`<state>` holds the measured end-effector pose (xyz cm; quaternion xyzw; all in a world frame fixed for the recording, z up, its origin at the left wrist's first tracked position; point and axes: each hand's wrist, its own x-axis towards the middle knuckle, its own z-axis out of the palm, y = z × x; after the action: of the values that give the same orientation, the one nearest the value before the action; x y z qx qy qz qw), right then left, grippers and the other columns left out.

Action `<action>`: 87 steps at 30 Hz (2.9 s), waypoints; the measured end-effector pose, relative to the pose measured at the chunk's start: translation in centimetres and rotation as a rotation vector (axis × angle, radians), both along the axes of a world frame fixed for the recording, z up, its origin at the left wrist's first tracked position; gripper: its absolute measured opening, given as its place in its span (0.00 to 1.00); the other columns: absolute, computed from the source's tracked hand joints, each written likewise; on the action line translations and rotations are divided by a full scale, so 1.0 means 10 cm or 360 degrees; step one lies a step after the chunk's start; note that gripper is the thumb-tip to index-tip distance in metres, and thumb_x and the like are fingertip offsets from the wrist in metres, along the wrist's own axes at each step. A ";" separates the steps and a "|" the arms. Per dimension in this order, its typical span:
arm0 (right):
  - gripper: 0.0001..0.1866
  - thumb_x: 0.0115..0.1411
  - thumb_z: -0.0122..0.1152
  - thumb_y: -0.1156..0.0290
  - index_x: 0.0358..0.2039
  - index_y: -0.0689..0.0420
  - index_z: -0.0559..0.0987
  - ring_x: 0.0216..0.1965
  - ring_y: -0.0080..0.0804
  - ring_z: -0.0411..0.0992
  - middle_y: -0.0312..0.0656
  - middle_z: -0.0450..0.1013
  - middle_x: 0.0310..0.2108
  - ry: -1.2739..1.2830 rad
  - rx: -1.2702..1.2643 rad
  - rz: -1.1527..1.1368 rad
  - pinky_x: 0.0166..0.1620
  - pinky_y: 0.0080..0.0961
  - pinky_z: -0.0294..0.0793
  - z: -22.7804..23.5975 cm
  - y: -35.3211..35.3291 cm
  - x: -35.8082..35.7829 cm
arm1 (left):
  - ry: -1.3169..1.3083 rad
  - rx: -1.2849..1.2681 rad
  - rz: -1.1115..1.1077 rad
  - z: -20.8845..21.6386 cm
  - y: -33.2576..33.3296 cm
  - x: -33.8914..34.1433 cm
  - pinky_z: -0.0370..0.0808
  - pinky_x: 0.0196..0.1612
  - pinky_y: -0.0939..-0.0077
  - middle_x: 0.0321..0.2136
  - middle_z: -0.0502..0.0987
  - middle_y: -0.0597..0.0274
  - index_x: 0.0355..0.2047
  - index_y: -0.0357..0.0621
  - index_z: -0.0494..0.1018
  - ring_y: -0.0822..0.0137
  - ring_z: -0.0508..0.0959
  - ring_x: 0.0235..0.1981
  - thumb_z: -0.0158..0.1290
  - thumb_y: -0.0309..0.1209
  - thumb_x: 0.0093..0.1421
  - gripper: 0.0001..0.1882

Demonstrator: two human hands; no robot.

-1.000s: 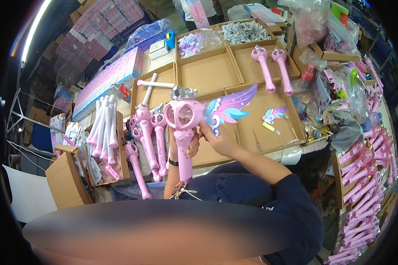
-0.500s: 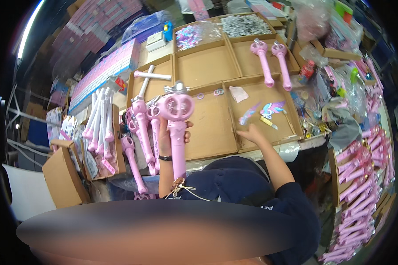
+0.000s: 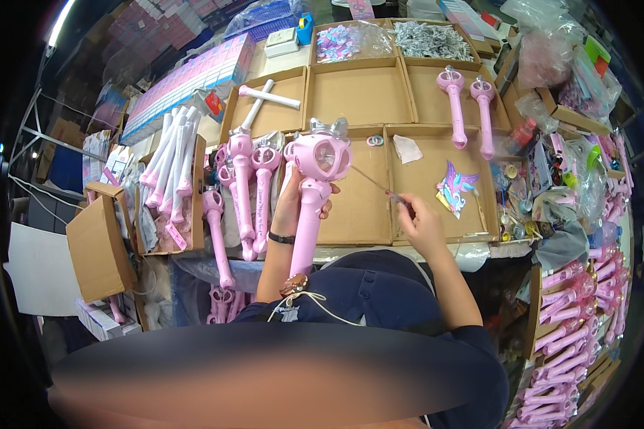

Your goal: The person assembles pink decorative wands by attaching a clear plastic top and a silver crown piece, then inserting a colorful wing-shaped sticker into a slot. They wipe the wand with a cloth, use a small tool to adjust internal parts, and place the finished wand on the table.

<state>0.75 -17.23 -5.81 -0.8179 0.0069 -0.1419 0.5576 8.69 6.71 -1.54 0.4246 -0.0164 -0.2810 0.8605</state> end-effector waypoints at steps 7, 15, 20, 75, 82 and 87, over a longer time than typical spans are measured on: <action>0.14 0.48 0.55 0.85 0.38 0.63 0.75 0.22 0.29 0.68 0.43 0.70 0.25 -0.0560 -0.0384 0.0118 0.23 0.20 0.69 0.53 0.14 -0.10 | 0.0003 0.0029 -0.0020 0.03 -0.03 -0.03 0.71 0.16 0.80 0.28 0.75 0.51 0.45 0.39 0.64 0.69 0.73 0.16 0.31 0.59 0.61 0.33; 0.13 0.48 0.55 0.84 0.37 0.62 0.75 0.21 0.30 0.68 0.42 0.70 0.25 -0.0650 -0.0432 0.0047 0.24 0.21 0.69 0.51 0.20 -0.09 | -0.0001 0.0039 -0.0021 0.04 -0.01 -0.06 0.71 0.16 0.80 0.28 0.75 0.50 0.45 0.40 0.63 0.68 0.73 0.16 0.32 0.57 0.62 0.31; 0.11 0.51 0.55 0.81 0.36 0.60 0.75 0.22 0.33 0.67 0.43 0.70 0.26 -0.0365 -0.0306 0.0103 0.25 0.24 0.66 0.54 0.16 -0.04 | -0.0041 0.0199 -0.0001 0.07 -0.01 -0.07 0.71 0.15 0.80 0.28 0.75 0.51 0.46 0.41 0.62 0.69 0.74 0.16 0.33 0.56 0.62 0.29; 0.12 0.63 0.49 0.64 0.33 0.61 0.70 0.22 0.13 0.61 0.31 0.65 0.22 0.0734 0.0825 0.0360 0.24 0.12 0.60 0.26 0.08 -0.02 | -0.0252 0.0569 -0.0021 0.07 -0.07 -0.23 0.72 0.22 0.80 0.29 0.72 0.60 0.43 0.44 0.59 0.70 0.75 0.22 0.38 0.47 0.64 0.19; 0.08 0.60 0.54 0.69 0.33 0.61 0.70 0.24 0.13 0.60 0.29 0.64 0.22 0.0356 0.0636 0.0290 0.28 0.13 0.60 0.27 0.18 -0.07 | -0.0197 0.0564 -0.0002 0.07 -0.06 -0.25 0.72 0.22 0.80 0.30 0.72 0.61 0.43 0.44 0.60 0.71 0.74 0.22 0.38 0.46 0.65 0.18; 0.10 0.61 0.53 0.66 0.30 0.61 0.71 0.22 0.12 0.59 0.28 0.63 0.20 0.0310 0.0604 0.0315 0.25 0.12 0.57 0.24 0.10 -0.04 | -0.0232 0.0582 -0.0015 0.06 -0.07 -0.24 0.72 0.22 0.80 0.29 0.72 0.61 0.43 0.45 0.60 0.71 0.74 0.22 0.38 0.46 0.65 0.18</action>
<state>0.37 -16.23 -3.38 -0.7050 0.0070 -0.0031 0.7092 6.24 6.00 -0.97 0.5929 -0.0295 -0.2519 0.7643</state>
